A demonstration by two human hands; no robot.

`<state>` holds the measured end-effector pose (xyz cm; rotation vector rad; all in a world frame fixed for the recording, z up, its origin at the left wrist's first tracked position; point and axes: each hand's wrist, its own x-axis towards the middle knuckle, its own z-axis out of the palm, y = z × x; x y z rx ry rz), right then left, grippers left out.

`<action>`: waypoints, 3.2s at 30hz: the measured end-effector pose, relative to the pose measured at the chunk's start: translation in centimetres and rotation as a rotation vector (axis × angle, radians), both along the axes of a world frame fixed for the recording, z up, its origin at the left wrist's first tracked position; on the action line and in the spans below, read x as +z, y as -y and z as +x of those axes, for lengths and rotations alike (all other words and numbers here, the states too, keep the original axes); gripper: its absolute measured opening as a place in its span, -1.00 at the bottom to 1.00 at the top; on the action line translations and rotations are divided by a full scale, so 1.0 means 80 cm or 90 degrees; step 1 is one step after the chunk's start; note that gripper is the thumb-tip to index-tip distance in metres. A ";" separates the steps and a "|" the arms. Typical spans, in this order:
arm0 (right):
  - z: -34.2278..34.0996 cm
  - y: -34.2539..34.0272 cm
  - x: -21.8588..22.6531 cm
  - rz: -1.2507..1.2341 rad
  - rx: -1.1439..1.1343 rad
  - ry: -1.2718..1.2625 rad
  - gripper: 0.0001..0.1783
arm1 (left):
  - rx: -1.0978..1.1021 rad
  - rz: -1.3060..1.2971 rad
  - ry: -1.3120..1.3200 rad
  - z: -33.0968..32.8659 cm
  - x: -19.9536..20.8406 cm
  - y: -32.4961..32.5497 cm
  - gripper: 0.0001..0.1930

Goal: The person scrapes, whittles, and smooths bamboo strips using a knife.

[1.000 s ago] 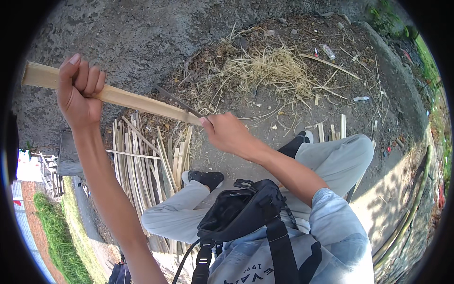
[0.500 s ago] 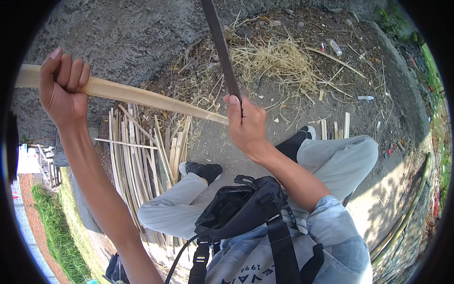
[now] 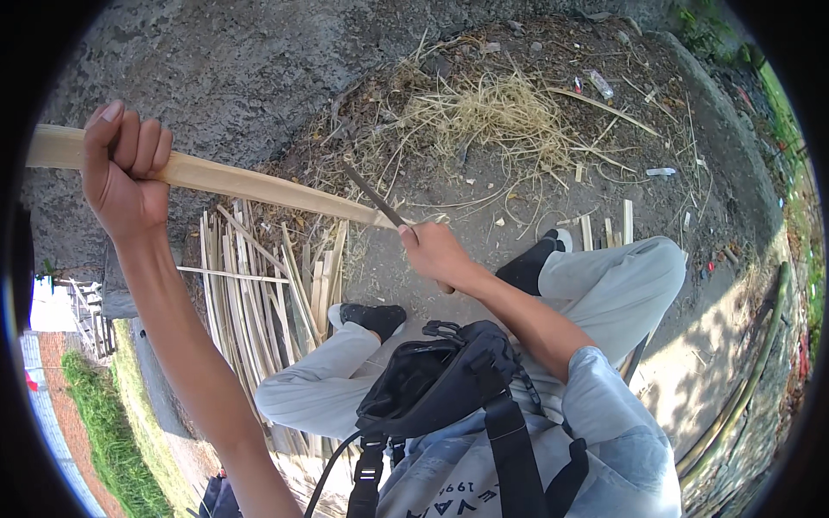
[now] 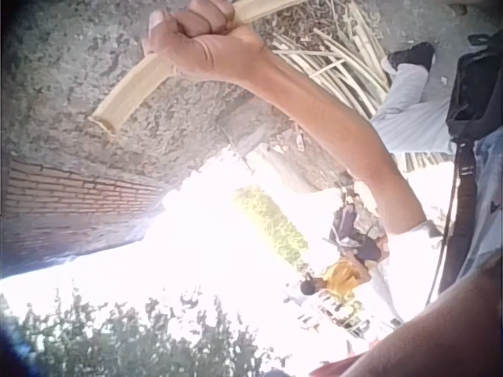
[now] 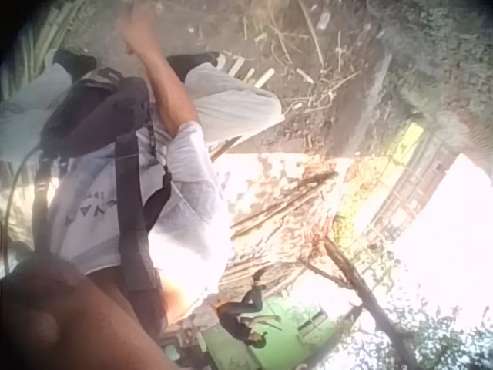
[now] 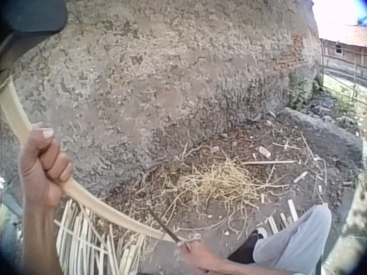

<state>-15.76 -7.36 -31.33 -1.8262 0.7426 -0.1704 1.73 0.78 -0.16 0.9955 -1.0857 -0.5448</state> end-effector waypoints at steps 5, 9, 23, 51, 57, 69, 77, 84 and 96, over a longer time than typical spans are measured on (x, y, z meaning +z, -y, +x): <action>0.023 -0.011 0.029 0.006 -0.172 0.245 -0.50 | -0.049 -0.014 0.012 0.002 0.001 0.000 -0.66; 0.032 -0.021 -0.039 -0.111 -0.032 0.020 -0.47 | -0.080 0.001 0.013 -0.004 0.000 0.005 -0.64; 0.025 -0.001 0.054 -0.110 -0.065 0.119 -0.53 | 0.029 -0.010 0.020 -0.011 0.002 0.006 -0.63; 0.007 -0.025 0.005 -0.112 -0.094 0.181 -0.52 | -0.127 -0.005 0.053 -0.026 0.004 0.007 -0.63; 0.006 -0.012 -0.124 -0.083 -0.062 0.004 -0.50 | -0.194 -0.026 0.133 -0.025 -0.005 0.005 -0.65; 0.006 -0.015 -0.138 -0.035 -0.083 -0.048 -0.61 | -0.134 -0.026 0.129 -0.015 -0.007 -0.012 -0.64; -0.012 -0.040 -0.110 -0.077 -0.061 -0.009 -0.68 | -0.101 -0.034 0.098 -0.010 0.001 -0.011 -0.63; -0.006 -0.005 -0.127 -0.069 -0.007 -0.145 -0.68 | -0.071 -0.023 0.051 -0.015 -0.003 -0.007 -0.62; -0.044 0.012 -0.178 -0.064 0.003 -0.266 -0.60 | -0.012 -0.020 0.000 -0.007 -0.002 -0.013 -0.60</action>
